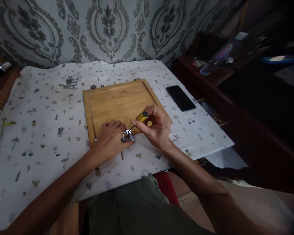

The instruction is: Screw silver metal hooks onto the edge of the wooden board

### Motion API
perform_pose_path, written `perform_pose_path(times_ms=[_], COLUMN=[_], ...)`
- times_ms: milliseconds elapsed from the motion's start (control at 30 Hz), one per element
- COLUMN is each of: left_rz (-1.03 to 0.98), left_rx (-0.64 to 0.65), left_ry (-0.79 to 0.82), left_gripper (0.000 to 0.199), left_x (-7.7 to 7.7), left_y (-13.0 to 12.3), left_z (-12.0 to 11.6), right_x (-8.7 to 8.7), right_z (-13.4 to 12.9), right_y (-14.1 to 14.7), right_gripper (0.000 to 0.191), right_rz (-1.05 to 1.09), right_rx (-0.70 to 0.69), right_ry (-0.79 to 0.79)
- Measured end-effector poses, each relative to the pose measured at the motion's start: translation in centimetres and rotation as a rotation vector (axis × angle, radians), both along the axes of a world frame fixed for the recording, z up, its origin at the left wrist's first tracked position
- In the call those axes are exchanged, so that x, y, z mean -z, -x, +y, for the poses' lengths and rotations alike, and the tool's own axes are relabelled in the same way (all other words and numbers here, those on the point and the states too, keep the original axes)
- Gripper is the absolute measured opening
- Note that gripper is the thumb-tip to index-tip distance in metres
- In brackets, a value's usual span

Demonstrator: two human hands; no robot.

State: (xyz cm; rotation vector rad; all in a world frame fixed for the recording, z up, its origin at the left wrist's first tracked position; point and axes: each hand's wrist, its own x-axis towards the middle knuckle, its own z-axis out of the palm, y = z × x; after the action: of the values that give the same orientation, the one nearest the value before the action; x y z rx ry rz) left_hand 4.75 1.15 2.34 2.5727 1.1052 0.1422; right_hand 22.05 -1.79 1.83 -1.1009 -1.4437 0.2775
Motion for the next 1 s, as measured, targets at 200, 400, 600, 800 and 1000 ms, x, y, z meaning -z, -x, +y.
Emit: perform_pose_path(times_ms=[200, 400, 600, 800, 1000], left_rz=[0.03, 0.056, 0.071, 0.053, 0.013], left_rx=[-0.008, -0.027, -0.018, -0.015, -0.008], left_ry=[-0.013, 0.023, 0.008, -0.02, -0.04], left_gripper=[0.026, 0.029, 0.03, 0.027, 0.025], left_x=[-0.2, -0.6, -0.6, -0.3, 0.1], left_y=[-0.1, -0.3, -0.3, -0.2, 0.1], left_z=[-0.1, -0.1, -0.1, -0.1, -0.1], right_x=[-1.0, -1.5, -1.0, -0.7, -0.8], right_z=[-0.3, -0.5, -0.5, -0.6, -0.6], right_y=[-0.9, -2.4, -2.3, -2.0, -1.8], right_gripper=[0.027, 0.024, 0.026, 0.023, 0.025], right_rz=[0.061, 0.072, -0.141, -0.204, -0.206], right_rx=[-0.22, -0.436, -0.277, -0.225, -0.198], right_ry=[0.19, 0.283, 0.143, 0.074, 0.108])
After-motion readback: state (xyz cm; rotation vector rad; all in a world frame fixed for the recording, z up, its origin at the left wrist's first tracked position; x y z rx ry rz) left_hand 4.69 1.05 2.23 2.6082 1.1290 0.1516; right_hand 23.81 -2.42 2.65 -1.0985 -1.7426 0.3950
